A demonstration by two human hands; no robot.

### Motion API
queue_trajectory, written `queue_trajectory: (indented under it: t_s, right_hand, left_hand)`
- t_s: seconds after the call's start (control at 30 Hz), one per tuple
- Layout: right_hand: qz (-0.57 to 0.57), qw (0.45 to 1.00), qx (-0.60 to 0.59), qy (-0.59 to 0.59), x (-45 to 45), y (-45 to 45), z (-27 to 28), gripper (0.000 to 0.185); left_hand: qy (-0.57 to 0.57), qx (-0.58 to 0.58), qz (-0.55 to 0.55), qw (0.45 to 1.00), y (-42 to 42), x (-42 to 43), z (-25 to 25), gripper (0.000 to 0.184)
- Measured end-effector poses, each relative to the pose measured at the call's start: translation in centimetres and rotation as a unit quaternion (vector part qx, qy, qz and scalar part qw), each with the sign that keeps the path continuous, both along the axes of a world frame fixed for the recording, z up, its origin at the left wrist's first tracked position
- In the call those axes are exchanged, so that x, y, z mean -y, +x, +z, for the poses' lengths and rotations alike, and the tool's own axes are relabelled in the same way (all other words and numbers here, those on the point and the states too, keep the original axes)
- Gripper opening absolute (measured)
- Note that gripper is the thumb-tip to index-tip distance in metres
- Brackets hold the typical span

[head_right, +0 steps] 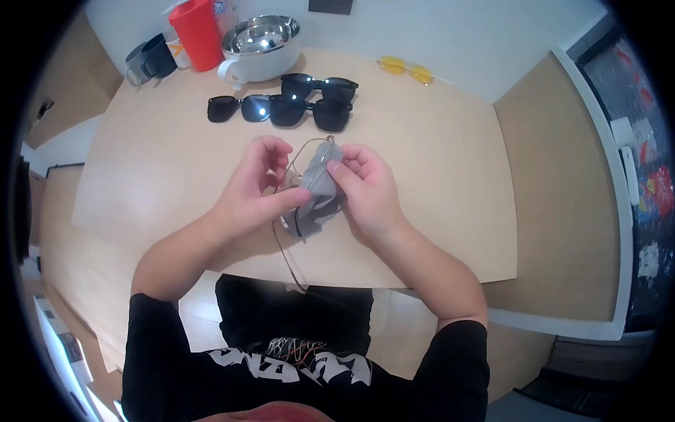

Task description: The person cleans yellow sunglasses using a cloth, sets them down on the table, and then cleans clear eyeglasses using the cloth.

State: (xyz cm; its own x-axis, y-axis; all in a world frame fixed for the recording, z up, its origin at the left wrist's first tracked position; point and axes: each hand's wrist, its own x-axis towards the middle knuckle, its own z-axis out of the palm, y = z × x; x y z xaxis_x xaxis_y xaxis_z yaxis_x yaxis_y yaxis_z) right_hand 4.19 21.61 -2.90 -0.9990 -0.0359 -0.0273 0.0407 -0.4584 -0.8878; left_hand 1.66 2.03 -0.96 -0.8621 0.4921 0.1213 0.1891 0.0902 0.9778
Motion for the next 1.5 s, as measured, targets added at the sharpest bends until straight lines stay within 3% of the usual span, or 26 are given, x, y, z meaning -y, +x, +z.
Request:
queue_trajectory:
  t_s: [0.13,0.23,0.33,0.43,0.6,0.73,0.83,1.03,1.13,1.23,1.5]
  right_hand:
    - [-0.025,0.999,-0.026,0.0,-0.8,-0.4,-0.4,0.012]
    - [-0.051,0.998,-0.028,0.011,-1.1,-0.4,-0.3,0.012]
    - [-0.074,0.996,-0.038,0.017,-1.3,-0.6,-0.6,0.012]
    - [-0.083,0.996,-0.04,0.002,-1.5,-0.5,-0.4,0.013]
    - [-0.103,0.993,-0.058,0.005,-2.0,-0.7,-1.0,0.016]
    - [-0.104,0.991,-0.079,-0.015,-2.6,-0.8,-0.9,0.016]
    - [-0.101,0.992,-0.07,0.003,-2.2,-0.8,-0.6,0.015]
    - [-0.069,0.996,-0.057,0.022,-1.2,0.0,-0.5,0.014]
    - [-0.053,0.997,-0.059,0.011,-1.0,0.2,-0.3,0.014]
    - [-0.04,0.997,-0.065,0.015,-1.1,0.1,-0.7,0.015]
    - [-0.017,0.997,-0.057,0.058,-0.7,-0.1,-0.7,0.013]
  left_hand:
    - [0.045,0.186,-0.028,0.981,-0.5,-0.3,-0.4,0.064]
    - [0.072,0.25,-0.01,0.966,-0.3,-0.6,0.2,0.061]
    - [-0.001,0.012,0.028,1.0,0.0,-0.2,-1.0,0.054]
    - [-0.02,-0.01,0.011,1.0,0.2,-0.4,-0.7,0.043]
    - [0.08,0.22,0.001,0.972,-0.4,-0.2,0.2,0.027]
    - [0.087,0.269,0.003,0.959,-0.6,-0.2,0.4,0.016]
    - [0.041,0.091,-0.019,0.995,-0.5,0.2,0.1,0.013]
    - [0.004,-0.123,0.043,0.991,-0.3,-0.4,-1.0,0.006]
    - [-0.057,-0.173,0.039,0.983,-0.1,-0.2,0.0,0.003]
    - [-0.092,-0.149,0.045,0.984,0.3,-0.5,0.5,0.008]
    - [-0.111,-0.149,0.01,0.983,0.6,-0.7,-0.2,0.009]
